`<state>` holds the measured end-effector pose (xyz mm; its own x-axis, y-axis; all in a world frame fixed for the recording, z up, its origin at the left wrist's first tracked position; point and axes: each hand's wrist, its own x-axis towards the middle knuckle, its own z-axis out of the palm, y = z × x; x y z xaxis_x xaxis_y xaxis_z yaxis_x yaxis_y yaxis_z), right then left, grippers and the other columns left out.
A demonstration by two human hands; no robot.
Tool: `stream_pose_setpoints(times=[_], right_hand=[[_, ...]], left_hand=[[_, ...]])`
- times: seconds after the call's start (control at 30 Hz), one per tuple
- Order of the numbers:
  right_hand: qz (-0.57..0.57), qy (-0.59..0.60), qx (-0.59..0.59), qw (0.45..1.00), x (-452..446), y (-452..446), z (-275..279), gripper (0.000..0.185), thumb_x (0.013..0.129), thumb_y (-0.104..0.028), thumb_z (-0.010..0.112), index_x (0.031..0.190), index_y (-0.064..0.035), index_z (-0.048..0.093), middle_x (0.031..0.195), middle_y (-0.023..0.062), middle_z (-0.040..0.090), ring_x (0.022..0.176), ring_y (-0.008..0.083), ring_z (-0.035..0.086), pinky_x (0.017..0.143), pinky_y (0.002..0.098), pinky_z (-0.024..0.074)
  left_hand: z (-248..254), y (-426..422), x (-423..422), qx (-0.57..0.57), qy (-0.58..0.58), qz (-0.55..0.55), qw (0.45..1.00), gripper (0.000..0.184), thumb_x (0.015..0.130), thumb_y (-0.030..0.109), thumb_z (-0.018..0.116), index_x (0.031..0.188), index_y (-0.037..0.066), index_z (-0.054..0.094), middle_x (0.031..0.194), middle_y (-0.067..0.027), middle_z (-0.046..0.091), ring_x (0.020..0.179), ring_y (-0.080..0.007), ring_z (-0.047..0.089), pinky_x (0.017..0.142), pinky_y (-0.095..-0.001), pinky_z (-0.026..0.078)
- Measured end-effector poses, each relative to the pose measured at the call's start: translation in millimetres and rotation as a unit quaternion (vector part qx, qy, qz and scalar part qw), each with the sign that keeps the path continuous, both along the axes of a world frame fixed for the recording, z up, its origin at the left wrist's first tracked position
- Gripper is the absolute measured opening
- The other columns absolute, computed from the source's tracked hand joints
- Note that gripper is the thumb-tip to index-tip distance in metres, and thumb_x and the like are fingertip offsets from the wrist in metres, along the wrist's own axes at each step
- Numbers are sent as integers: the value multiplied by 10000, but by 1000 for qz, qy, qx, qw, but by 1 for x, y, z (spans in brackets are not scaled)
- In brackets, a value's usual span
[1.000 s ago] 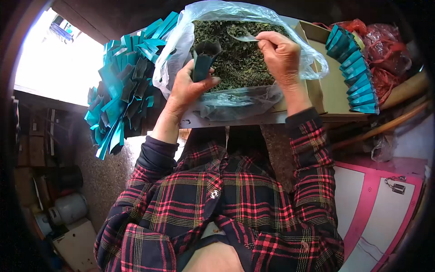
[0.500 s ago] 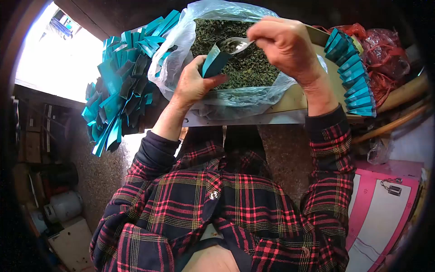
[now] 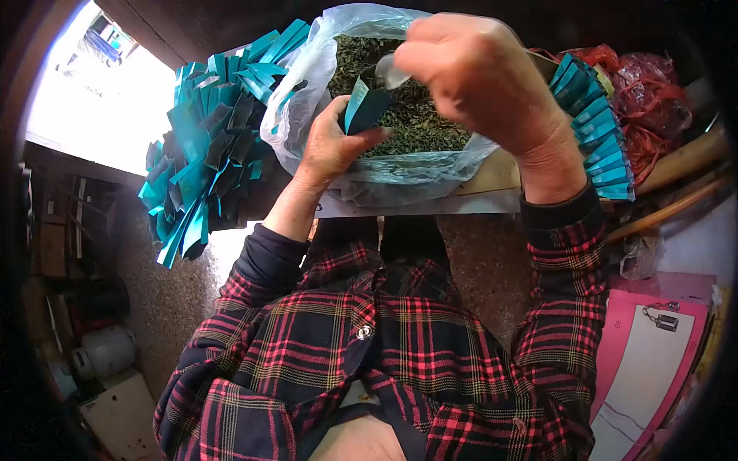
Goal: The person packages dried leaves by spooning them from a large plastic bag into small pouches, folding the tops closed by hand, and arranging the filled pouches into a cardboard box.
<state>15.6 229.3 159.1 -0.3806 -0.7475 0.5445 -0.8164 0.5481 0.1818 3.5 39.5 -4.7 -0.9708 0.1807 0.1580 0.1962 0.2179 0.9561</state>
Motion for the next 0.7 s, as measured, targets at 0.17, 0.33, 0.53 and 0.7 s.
stream_pose_setpoints(times=[0.17,0.33,0.53,0.7], right_hand=[[-129,-79,-187,971,-6,26,-37,111,754,75,603,829,7,649,758,108,636,689,180,633,604,277,486],[-185,-159,-231,942,-11,31,-137,145,764,3,616,881,-49,685,811,95,674,737,224,652,689,312,520],[-189,-89,-153,966,-4,26,-140,332,688,48,641,984,-98,680,1067,90,629,998,284,586,827,344,496],[-74,-102,-331,935,19,-13,-85,306,779,17,659,1080,-39,651,1048,61,634,790,122,573,711,240,481]], left_hand=[[-6,-3,-3,36,11,-10,999,594,647,290,855,1100,27,576,957,-74,648,868,-141,608,798,-296,488],[-10,-2,0,117,44,-36,991,585,664,195,854,1132,26,547,977,-42,624,893,-113,584,802,-274,488],[-6,3,-2,167,49,-47,984,592,652,175,867,1121,23,540,982,-36,619,896,-103,575,799,-274,492],[-9,20,-1,119,73,21,990,613,614,300,876,1058,30,551,904,-111,647,831,-200,634,753,-338,502]])
